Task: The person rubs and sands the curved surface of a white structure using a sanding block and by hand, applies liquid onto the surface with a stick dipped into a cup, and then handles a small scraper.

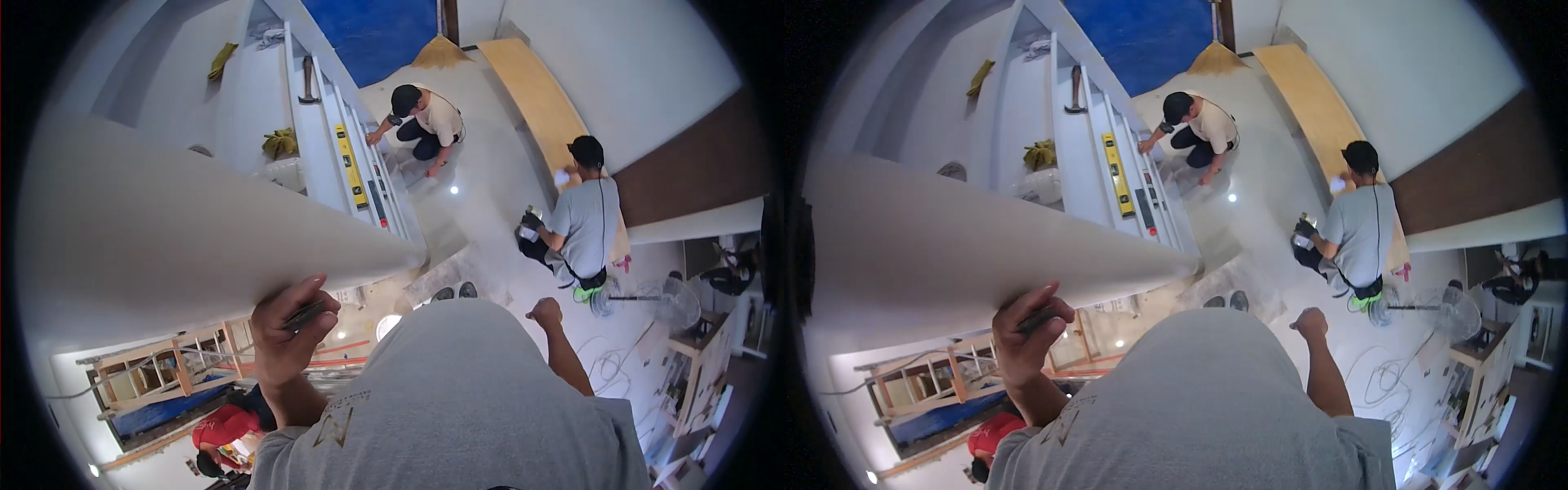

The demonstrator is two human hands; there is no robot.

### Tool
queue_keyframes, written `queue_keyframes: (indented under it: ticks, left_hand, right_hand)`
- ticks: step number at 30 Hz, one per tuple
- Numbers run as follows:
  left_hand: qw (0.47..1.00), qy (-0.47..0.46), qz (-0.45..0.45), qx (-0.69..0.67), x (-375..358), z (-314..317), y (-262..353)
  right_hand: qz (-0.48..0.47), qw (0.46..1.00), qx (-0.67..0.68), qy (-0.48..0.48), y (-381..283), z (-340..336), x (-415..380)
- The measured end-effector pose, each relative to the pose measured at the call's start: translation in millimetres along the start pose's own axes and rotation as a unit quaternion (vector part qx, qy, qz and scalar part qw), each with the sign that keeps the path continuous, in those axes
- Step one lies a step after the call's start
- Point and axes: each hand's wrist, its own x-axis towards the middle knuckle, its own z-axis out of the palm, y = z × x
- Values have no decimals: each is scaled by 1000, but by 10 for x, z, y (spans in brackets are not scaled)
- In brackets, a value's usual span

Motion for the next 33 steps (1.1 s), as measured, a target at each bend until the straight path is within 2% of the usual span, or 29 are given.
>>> queue_keyframes:
  ticks: [2,3,6,7,10,11,12,13,15,17,20,22,24,25,28,29,31,33]
  left_hand:
    - [1000,7,1,-7,-23,-17,-60]
    - [1000,7,2,2,-28,-26,-44]
    - [1000,6,2,26,24,-20,5]
    - [999,8,6,31,21,-15,7]
    - [999,20,16,38,0,25,22]
    - [999,23,20,39,-4,41,25]
    - [999,31,17,38,3,60,24]
    - [999,38,16,36,4,79,4]
    - [999,41,10,-7,3,176,-45]
    - [995,39,1,-87,31,375,-158]
    - [991,-48,-7,-121,93,718,-251]
    - [987,-70,41,-142,111,973,-342]
    - [989,-52,25,-140,99,1146,-372]
    - [990,-44,20,-136,96,1193,-428]
    - [995,-20,28,-95,137,1154,-481]
    - [997,-18,37,-61,136,1107,-552]
    - [998,13,54,2,65,1010,-590]
    - [993,72,77,60,-26,884,-538]
  right_hand:
    - [-109,988,-103,29,-19,95,187]
    - [-39,998,42,-33,-19,29,151]
    - [13,976,207,-61,114,307,280]
    - [-18,979,176,-100,78,118,191]
    - [-95,994,48,5,-33,111,186]
    - [-247,966,-64,45,-99,143,289]
    - [-320,942,54,83,-124,134,389]
    - [-231,956,168,66,-588,-474,3]
    - [-266,903,338,6,-1064,-974,-217]
    - [-255,803,518,-148,-1572,-1521,-538]
    - [-379,752,488,-230,-2158,-2340,-1050]
    - [-448,726,459,-249,-2332,-2598,-1291]
    - [-489,719,417,-264,-2451,-2739,-1458]
    - [-497,710,442,-231,-2505,-2689,-1497]
    - [-483,780,371,-141,-2590,-2743,-1529]
    - [-483,788,352,-150,-2600,-2755,-1534]
    - [-484,799,313,-171,-2600,-2764,-1531]
    - [-501,764,365,-180,-2637,-2752,-1432]
